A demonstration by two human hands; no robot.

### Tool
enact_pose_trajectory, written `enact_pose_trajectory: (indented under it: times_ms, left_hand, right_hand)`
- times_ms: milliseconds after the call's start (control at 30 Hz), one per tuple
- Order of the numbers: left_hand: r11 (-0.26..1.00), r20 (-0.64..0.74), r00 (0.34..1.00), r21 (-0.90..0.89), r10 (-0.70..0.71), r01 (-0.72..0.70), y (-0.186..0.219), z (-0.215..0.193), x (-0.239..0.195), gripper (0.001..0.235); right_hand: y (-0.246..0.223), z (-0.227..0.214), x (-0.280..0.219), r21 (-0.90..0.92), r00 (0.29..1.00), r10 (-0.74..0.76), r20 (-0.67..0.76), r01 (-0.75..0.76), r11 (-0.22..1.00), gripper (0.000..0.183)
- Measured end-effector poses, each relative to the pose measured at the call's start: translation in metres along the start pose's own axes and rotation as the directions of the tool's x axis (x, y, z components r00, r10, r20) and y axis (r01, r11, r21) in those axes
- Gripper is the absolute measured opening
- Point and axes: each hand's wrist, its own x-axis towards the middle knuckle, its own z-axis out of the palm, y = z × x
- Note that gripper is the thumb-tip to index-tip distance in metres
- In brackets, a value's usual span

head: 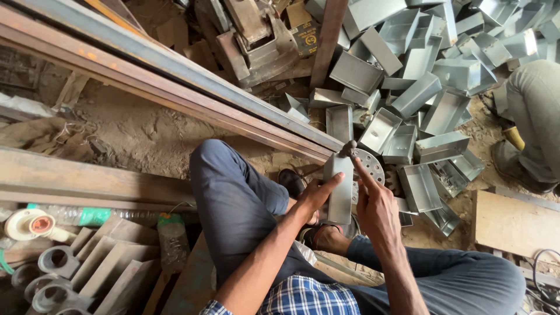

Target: The person uses a hammer and a punch to knock out or secure pieces on a metal box and a circular metal plate while seated on the floor amidst many finished metal boxes.

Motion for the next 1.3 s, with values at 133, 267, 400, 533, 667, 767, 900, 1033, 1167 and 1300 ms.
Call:
enact_pose_trajectory:
  times_ms: [133, 267, 400, 533, 667, 767, 900, 1033, 1167, 1300]
  left_hand:
    - [0.996, -0.014, 0.996, -0.022, -0.083, 0.083, -0.004, 0.001, 0.003, 0.080]
    - [0.998, -0.046, 0.998, 0.031, -0.047, 0.048, -0.009, 0.000, 0.005, 0.083]
    - [0.999, 0.007, 0.999, -0.019, -0.034, 0.034, -0.009, -0.001, 0.003, 0.087]
    - [0.998, 0.013, 0.998, -0.016, -0.054, 0.054, -0.008, -0.001, 0.004, 0.090]
    - [0.998, -0.003, 0.998, 0.012, -0.060, 0.060, -0.005, -0.001, 0.002, 0.091]
    - [0.996, 0.014, 0.998, -0.066, -0.057, 0.058, 0.003, -0.002, -0.005, 0.093]
    - [0.973, -0.068, 0.972, -0.059, -0.226, 0.222, 0.011, -0.007, -0.008, 0.094]
    - [0.971, -0.138, 0.986, -0.234, -0.092, 0.058, 0.003, -0.010, 0.004, 0.094]
    - [0.921, -0.042, 0.994, -0.382, -0.103, 0.079, -0.003, -0.015, 0.008, 0.093]
    - [0.875, -0.047, 0.990, -0.475, -0.130, 0.092, -0.006, -0.014, 0.009, 0.085]
  right_hand:
    - [-0.006, 0.006, 0.005, 0.069, 0.984, -0.148, -0.098, 0.155, 0.985, 0.061]
    - [-0.015, 0.008, 0.005, 0.002, 0.995, 0.079, 0.056, -0.079, 0.997, 0.053]
    - [-0.007, 0.007, 0.004, -0.047, 0.987, 0.126, 0.101, -0.122, 0.991, 0.050]
    - [0.021, 0.016, -0.012, 0.163, 0.996, 0.072, -0.061, -0.061, 0.985, 0.053]
    - [0.064, 0.022, -0.036, 0.447, 0.967, 0.245, -0.065, -0.191, 0.874, 0.048]
    - [0.088, 0.027, -0.042, 0.566, 0.885, 0.465, -0.001, -0.383, 0.730, 0.039]
    - [0.105, 0.017, -0.042, 0.755, 0.793, 0.602, 0.092, -0.449, 0.477, 0.031]
    - [0.103, 0.012, -0.040, 0.809, 0.832, 0.545, 0.101, -0.388, 0.442, 0.031]
    - [0.088, 0.010, -0.036, 0.767, 0.876, 0.457, 0.152, -0.397, 0.505, 0.037]
    - [0.073, 0.010, -0.033, 0.710, 0.890, 0.395, 0.226, -0.428, 0.559, 0.045]
